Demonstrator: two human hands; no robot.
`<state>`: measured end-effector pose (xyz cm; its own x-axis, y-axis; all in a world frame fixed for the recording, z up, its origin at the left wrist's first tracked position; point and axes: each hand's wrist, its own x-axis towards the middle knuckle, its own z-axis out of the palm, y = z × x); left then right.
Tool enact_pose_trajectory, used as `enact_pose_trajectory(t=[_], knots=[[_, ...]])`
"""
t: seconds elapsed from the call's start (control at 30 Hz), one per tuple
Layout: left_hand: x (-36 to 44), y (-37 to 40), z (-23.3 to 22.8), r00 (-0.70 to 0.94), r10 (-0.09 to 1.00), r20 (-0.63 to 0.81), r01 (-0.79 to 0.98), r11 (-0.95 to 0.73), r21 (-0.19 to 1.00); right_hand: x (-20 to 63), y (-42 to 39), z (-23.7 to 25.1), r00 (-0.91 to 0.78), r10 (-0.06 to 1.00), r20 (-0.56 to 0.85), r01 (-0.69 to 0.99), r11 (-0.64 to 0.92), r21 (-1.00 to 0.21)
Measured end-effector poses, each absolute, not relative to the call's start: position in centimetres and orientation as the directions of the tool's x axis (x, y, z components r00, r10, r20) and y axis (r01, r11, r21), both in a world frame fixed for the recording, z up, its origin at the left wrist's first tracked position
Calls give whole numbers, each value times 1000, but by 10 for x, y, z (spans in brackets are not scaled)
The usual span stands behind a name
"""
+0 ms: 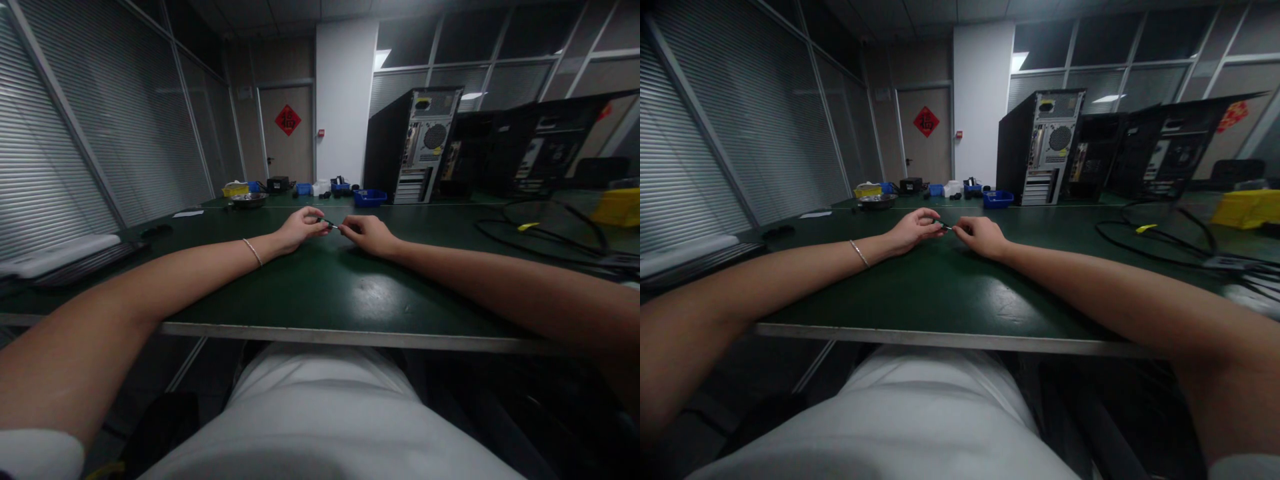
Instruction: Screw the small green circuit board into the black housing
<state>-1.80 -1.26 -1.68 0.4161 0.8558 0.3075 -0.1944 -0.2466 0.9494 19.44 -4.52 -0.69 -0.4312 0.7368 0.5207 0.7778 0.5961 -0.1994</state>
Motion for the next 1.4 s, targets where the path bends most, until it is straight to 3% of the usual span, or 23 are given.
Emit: enact_pose_trajectory(t=[0.3,0.97,1.2,1.4], knots=[[-15,-18,-16,451,828,334,-171,-287,942,196,-45,-7,-410,740,534,776,590,-222],[-18,-24,-9,515,832,207,-158,-146,977,197,-39,-9,-511,676,531,631,715,-301],[-17,-18,-12,492,829,267,-84,-260,962,197,-38,-8,-432,683,588,632,695,-343],[-22,-11,-13,521,805,285,116,-397,910,198,-40,-8,-394,687,610,640,682,-355]])
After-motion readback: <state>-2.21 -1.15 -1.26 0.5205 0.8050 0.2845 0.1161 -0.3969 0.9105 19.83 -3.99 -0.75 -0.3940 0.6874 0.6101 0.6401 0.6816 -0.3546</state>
